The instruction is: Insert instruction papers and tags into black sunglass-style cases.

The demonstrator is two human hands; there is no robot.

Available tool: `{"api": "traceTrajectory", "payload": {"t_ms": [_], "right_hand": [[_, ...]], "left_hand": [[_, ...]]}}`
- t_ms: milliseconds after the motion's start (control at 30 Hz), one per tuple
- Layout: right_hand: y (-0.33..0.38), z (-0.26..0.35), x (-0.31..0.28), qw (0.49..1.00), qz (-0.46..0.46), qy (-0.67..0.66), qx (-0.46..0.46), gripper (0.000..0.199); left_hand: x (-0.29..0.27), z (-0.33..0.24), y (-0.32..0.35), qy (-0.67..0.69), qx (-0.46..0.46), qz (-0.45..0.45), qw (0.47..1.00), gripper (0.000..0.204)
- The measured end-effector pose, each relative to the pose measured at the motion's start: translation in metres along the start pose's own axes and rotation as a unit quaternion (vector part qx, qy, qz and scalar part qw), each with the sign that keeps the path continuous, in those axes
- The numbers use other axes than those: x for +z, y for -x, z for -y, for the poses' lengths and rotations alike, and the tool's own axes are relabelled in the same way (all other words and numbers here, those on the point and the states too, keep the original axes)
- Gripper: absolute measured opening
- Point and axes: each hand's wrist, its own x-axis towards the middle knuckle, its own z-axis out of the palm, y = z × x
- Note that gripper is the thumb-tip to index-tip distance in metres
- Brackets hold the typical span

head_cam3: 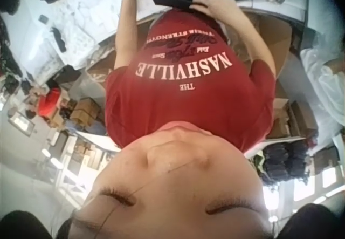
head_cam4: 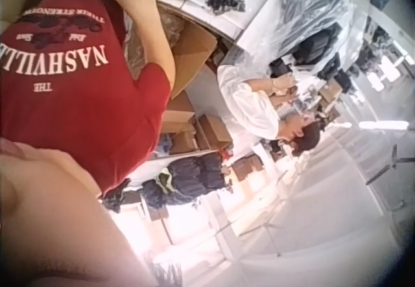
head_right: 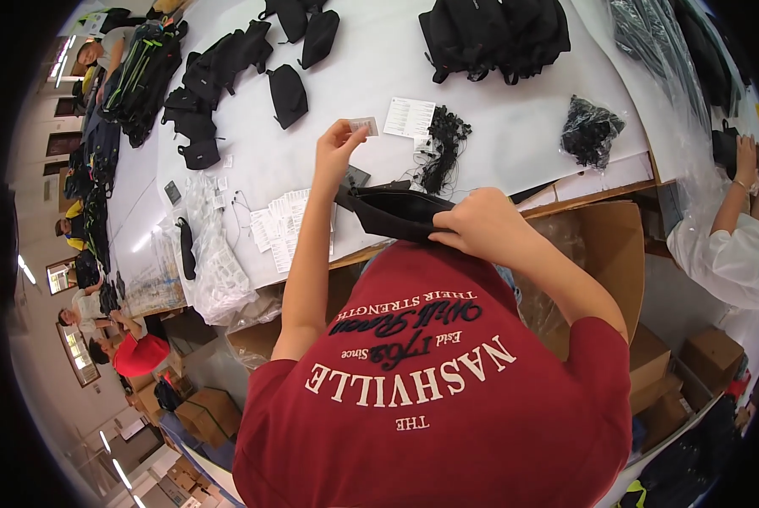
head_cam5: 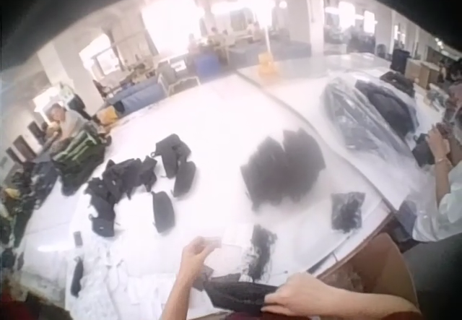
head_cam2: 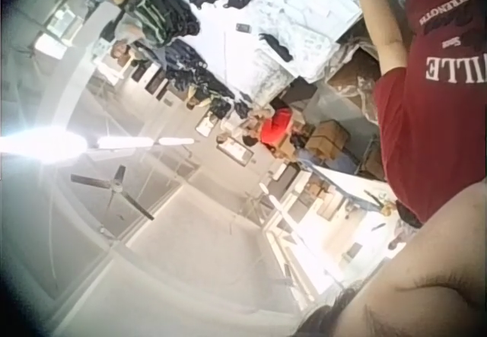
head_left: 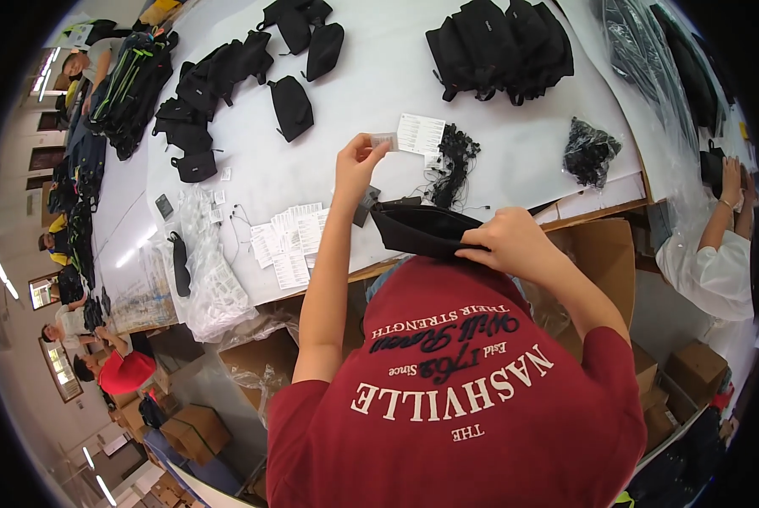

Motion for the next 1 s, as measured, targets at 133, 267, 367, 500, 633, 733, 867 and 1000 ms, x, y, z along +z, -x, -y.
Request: {"api": "traceTrajectory", "payload": {"t_ms": [133, 267, 367, 500, 633, 733, 867, 1000], "right_hand": [[-0.011, 0.002, -0.005, 0.999, -0.018, 0.035, -0.008, 0.021], [-0.026, 0.006, -0.013, 0.997, -0.064, 0.041, -0.017, 0.021], [-0.036, 0.015, -0.013, 0.991, -0.122, 0.048, -0.018, 0.017], [-0.052, 0.033, -0.007, 0.971, -0.235, -0.037, -0.026, 0.012], [-0.062, 0.049, 0.003, 0.928, -0.337, -0.160, 0.006, 0.012], [-0.052, 0.053, 0.011, 0.885, -0.307, -0.317, 0.148, 0.024], [-0.045, 0.025, 0.041, 0.849, -0.283, -0.423, 0.143, 0.029], [-0.057, 0.019, 0.014, 0.903, -0.300, -0.306, 0.001, 0.032]], "left_hand": [[-0.010, -0.090, 0.051, -0.164, 0.128, 0.172, 0.963, 0.014], [-0.005, -0.091, 0.084, -0.312, 0.179, 0.072, 0.930, 0.035], [-0.008, -0.065, 0.093, -0.026, 0.076, -0.147, 0.986, 0.073], [0.010, -0.018, 0.117, 0.377, -0.056, -0.047, 0.923, 0.061], [0.018, -0.048, 0.110, 0.508, -0.123, -0.114, 0.845, 0.050], [0.017, -0.067, 0.106, 0.467, -0.115, -0.147, 0.864, 0.048], [0.017, -0.080, 0.108, 0.441, -0.086, -0.140, 0.882, 0.046], [0.020, -0.101, 0.113, 0.374, -0.139, -0.043, 0.916, 0.037]]}}
